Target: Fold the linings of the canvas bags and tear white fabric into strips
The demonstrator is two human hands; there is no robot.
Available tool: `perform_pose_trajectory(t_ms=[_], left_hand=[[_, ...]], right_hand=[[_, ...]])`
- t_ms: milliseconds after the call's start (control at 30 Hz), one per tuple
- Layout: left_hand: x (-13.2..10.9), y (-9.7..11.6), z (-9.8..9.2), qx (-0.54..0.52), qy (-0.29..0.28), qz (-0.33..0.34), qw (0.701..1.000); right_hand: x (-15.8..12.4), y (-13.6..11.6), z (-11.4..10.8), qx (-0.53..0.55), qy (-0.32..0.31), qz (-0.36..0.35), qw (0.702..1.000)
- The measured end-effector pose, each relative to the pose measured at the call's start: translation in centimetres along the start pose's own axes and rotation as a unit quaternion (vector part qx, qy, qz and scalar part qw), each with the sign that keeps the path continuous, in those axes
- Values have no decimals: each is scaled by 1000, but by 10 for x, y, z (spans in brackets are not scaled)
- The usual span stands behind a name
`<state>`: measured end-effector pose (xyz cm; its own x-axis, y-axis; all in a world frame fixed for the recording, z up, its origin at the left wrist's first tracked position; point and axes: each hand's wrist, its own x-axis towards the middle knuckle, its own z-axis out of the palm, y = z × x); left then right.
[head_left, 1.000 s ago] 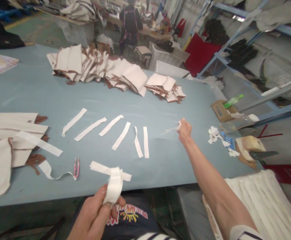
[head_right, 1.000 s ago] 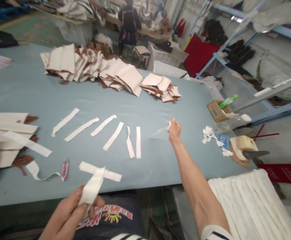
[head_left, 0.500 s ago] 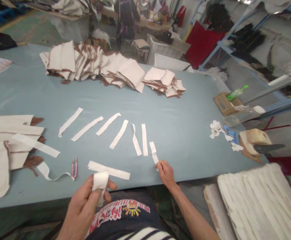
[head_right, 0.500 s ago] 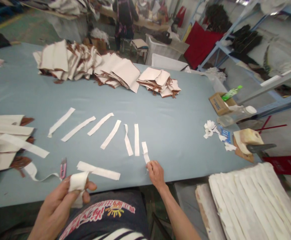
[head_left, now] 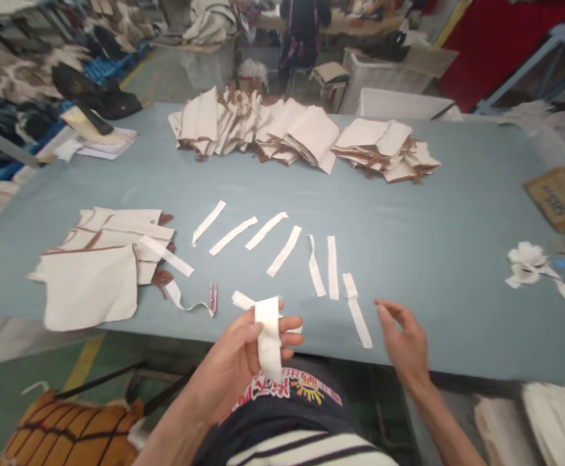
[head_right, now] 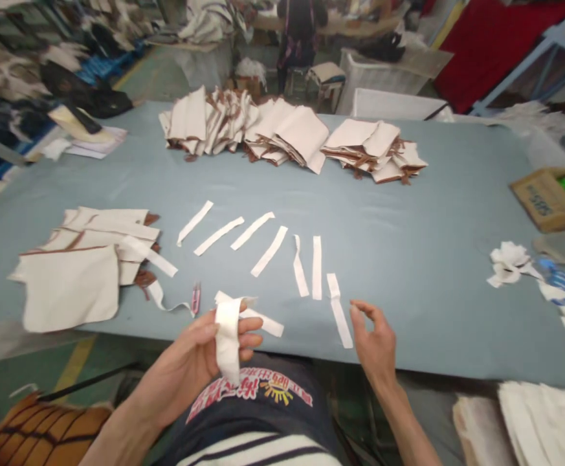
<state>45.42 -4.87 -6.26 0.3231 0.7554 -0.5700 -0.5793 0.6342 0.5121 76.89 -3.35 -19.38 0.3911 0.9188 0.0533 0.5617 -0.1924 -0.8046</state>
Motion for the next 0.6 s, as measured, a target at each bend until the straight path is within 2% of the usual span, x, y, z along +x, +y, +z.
perform_pose_trajectory(t_ms=[67, 100, 133, 200, 267, 367, 500, 600], left_hand=[[-3, 5, 1, -36, -21, -9, 999], [-5, 7, 2, -54, -27, -14, 998], [-6, 9, 3, -71, -34, -19, 997], [-9, 13, 4, -99, -46, -26, 994], [-11, 15, 5, -114, -58, -25, 991], [-15, 15, 5, -119, -69, -12, 990], [-21, 10, 4, -138, -69, 2, 988], [-23, 7, 5, -154, -80, 22, 985]], right_hand=[[-5, -44, 0, 8, -39, -56, 998], [-9, -69, 1, 9, -63, -132, 989], [-13, -93, 2, 15, -78, -216, 973], [-22, -138, 7, 37, -111, -374, 920], [-29, -169, 12, 49, -142, -466, 872], [-35, -190, 21, 29, -180, -515, 838], [-42, -192, 33, -12, -186, -556, 810], [-46, -192, 39, -41, -180, -568, 802]])
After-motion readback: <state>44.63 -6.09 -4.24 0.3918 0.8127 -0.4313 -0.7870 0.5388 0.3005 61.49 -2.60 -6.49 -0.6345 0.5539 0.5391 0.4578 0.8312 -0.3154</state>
